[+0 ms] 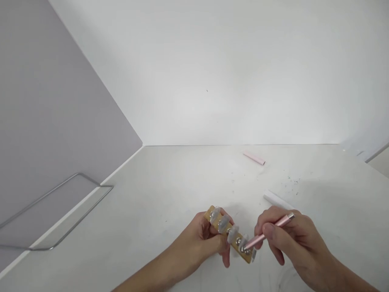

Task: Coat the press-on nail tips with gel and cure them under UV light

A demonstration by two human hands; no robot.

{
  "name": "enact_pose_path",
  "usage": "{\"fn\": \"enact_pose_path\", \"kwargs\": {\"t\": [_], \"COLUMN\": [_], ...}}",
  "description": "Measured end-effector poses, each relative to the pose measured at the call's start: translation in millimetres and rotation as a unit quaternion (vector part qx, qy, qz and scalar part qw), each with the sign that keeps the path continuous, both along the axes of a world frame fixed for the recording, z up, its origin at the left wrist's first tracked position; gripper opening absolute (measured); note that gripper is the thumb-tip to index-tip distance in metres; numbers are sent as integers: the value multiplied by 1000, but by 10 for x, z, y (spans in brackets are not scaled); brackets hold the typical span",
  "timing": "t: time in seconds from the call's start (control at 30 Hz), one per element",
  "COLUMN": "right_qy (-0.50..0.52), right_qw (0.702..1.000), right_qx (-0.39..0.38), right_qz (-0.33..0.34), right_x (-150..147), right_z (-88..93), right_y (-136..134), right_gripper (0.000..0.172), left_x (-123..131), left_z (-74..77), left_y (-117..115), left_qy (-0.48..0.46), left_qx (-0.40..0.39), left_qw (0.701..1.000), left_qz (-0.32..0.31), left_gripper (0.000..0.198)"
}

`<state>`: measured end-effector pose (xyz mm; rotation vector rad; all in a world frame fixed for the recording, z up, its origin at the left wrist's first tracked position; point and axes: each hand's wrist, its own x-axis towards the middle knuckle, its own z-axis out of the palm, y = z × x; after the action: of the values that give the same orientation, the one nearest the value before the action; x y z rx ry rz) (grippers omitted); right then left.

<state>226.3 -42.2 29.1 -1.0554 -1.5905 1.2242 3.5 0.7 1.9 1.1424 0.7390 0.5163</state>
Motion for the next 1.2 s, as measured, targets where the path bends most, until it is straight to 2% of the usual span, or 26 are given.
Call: {"fn": "enact_pose_path", "kwargs": {"t": [0.17, 0.27, 0.33, 0.43, 0.5, 0.57, 0.77, 1.2], "right_qy": [-21, -11, 13, 45, 62, 71, 55, 35], "right_qw": [999, 999, 1000, 995, 989, 986, 994, 996], "right_qx": [36, 29, 11, -11, 0, 10, 4, -25], "right_qz": [16, 19, -9, -90, -137, -154, -97, -74], "right_x": [-32, -40, -41, -36, -30, -31, -69, -48], "right_z": [77, 73, 45, 1, -12, -8, 33, 4], "right_y": [5, -3, -12, -18, -17, -17, -48, -58], "right_gripper": [30, 33, 34, 38, 41, 42, 39, 38], "left_x": [1, -4, -25, -78, -107, -121, -127, -92], "left_z": [16, 5, -15, -43, -47, -41, -9, 32], "left_y": [3, 2, -4, -17, -21, -19, -22, -23], "left_qy": [4, -4, -5, 1, 3, -11, -18, 3], "left_qx": [4, 0, 1, -7, -15, -19, -23, -8], "left_qw": [1000, 1000, 1000, 1000, 1000, 1000, 1000, 1000], "left_qz": [5, 2, 1, 12, 15, 9, 11, 15], "left_gripper": [16, 16, 15, 16, 18, 19, 21, 20]}}
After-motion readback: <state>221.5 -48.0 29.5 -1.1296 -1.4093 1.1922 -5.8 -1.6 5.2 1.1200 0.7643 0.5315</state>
